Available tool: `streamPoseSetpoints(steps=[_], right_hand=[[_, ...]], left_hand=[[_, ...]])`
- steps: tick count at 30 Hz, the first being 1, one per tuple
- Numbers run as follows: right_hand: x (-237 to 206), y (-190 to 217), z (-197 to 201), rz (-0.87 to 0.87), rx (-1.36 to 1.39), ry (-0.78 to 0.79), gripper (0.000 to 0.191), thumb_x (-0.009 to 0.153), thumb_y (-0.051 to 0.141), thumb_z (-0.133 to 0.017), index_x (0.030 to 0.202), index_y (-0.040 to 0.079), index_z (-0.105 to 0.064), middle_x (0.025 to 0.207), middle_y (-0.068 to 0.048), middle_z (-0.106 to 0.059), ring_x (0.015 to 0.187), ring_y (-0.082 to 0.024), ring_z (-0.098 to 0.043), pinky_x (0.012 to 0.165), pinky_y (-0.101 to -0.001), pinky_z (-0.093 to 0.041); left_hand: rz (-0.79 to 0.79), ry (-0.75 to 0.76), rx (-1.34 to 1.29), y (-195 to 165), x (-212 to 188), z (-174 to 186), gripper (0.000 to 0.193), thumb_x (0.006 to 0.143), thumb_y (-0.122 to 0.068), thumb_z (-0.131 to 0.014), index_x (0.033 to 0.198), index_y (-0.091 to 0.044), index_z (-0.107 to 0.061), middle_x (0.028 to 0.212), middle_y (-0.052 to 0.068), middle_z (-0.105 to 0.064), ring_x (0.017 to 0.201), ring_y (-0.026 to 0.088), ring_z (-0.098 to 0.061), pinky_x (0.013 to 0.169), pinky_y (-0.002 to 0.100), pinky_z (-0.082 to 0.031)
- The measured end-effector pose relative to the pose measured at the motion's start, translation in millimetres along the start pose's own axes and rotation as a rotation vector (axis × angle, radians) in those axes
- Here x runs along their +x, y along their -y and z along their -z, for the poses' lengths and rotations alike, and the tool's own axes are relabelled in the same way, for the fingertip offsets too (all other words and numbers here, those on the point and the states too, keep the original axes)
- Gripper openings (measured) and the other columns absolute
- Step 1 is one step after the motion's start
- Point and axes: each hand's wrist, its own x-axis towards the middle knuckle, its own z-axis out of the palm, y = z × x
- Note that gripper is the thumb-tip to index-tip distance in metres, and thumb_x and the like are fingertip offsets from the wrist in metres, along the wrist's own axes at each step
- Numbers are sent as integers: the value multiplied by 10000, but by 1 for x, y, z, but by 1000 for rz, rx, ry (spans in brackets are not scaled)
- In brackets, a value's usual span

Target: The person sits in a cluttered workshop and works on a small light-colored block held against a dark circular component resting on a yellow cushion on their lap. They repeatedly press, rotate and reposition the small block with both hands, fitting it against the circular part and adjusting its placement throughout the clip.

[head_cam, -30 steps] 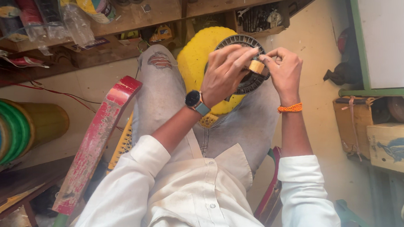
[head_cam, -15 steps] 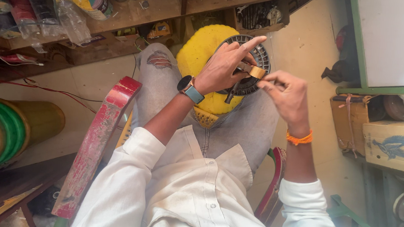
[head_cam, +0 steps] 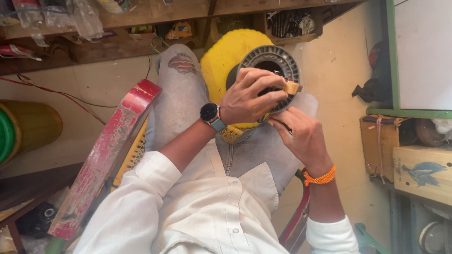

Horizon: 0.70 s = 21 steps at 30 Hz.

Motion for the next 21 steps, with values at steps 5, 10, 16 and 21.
streamPoseSetpoints(steps=[5,10,16,21], right_hand=[[5,8,20,34,-13,24,107,847,84,-808,917,54,-733,809,-93,-659,701,-267,-655,626,-369,-503],[22,-1,32,8,-38,-111,103,914,44,-799,974,29,-716,877,-106,-680,735,-231,-652,668,-334,-508],[56,-23,38,-101,131,-168,54,973,-8,-756,1003,-26,-716,895,-104,-701,756,-126,-664,673,-272,-509],[61,-25,38,-169,218,-102,49,952,-14,-745,996,-28,-729,834,-62,-692,688,-62,-564,622,-244,-445]], left_hand=[[-59,-65,-3,-5,-5,1,196,883,-206,-783,1068,-151,-747,1302,32,-604,1249,234,-517,1067,440,-406],[256,-10,-104,-16,-12,-12,102,905,-155,-816,929,-99,-734,914,24,-687,853,201,-632,781,388,-465],[663,-67,-276,-43,-19,-21,74,933,-99,-763,966,-83,-699,876,25,-692,743,175,-664,691,320,-530],[462,-231,-111,-44,1,-5,379,889,-104,-803,1224,-116,-625,1125,49,-678,979,250,-608,869,371,-514]])
